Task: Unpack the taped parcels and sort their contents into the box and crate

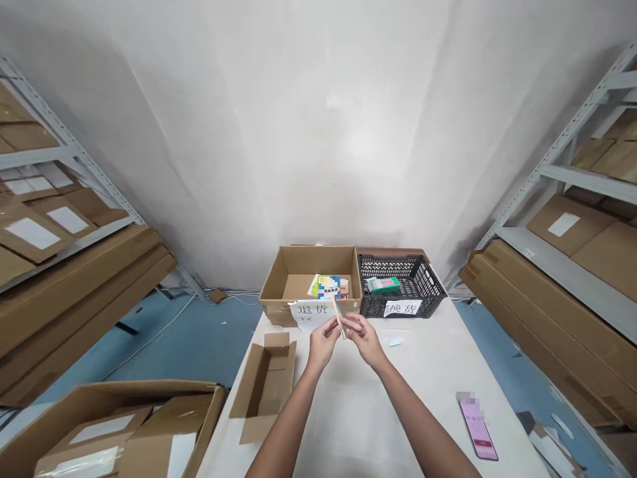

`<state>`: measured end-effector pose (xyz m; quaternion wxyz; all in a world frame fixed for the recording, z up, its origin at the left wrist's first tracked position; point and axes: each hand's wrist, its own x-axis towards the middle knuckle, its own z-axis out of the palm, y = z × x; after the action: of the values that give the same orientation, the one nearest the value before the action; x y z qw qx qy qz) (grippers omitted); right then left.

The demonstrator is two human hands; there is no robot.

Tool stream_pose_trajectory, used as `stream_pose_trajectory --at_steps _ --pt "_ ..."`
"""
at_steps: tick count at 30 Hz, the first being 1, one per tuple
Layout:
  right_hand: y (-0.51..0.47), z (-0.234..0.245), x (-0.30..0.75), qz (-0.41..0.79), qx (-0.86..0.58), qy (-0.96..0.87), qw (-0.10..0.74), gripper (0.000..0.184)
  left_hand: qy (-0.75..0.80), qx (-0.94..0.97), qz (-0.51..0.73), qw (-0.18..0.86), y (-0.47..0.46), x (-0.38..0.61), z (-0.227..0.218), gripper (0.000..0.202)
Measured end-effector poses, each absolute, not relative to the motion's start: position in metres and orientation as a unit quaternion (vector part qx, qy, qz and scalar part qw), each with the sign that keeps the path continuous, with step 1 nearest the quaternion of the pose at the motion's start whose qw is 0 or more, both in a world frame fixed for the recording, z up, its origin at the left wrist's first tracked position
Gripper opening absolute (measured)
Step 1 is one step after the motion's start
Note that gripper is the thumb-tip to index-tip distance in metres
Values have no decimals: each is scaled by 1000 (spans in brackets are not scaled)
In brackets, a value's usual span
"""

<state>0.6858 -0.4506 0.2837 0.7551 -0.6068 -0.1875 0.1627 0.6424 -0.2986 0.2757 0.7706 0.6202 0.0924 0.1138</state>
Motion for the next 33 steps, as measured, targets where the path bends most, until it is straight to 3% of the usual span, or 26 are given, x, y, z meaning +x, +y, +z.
stream_pose_trajectory --at_steps 4,9,14,17,21,27,30,33 --pt "-421 275 695 171 -621 -197 739 46 125 573 109 802 -264 648 263 62" --pt "-401 252 719 71 -678 -68 728 59 138 561 81 812 -217 665 246 66" --pt "-389 251 750 115 -642 -36 758 60 61 569 60 818 -187 703 246 70" --pt "-378 266 783 55 -636 -32 769 59 71 586 79 803 -186 740 261 73" --pt "-380 260 817 6 -662 29 749 73 140 635 159 743 -195 768 265 66" --pt "-449 149 761 7 -764 88 639 64 160 704 173 670 -197 714 189 44" --pt "-497 82 700 54 -833 114 539 53 162 790 46 589 -216 669 130 37" --pt "-539 33 638 117 -904 59 408 43 118 884 -148 426 -253 622 77 32"
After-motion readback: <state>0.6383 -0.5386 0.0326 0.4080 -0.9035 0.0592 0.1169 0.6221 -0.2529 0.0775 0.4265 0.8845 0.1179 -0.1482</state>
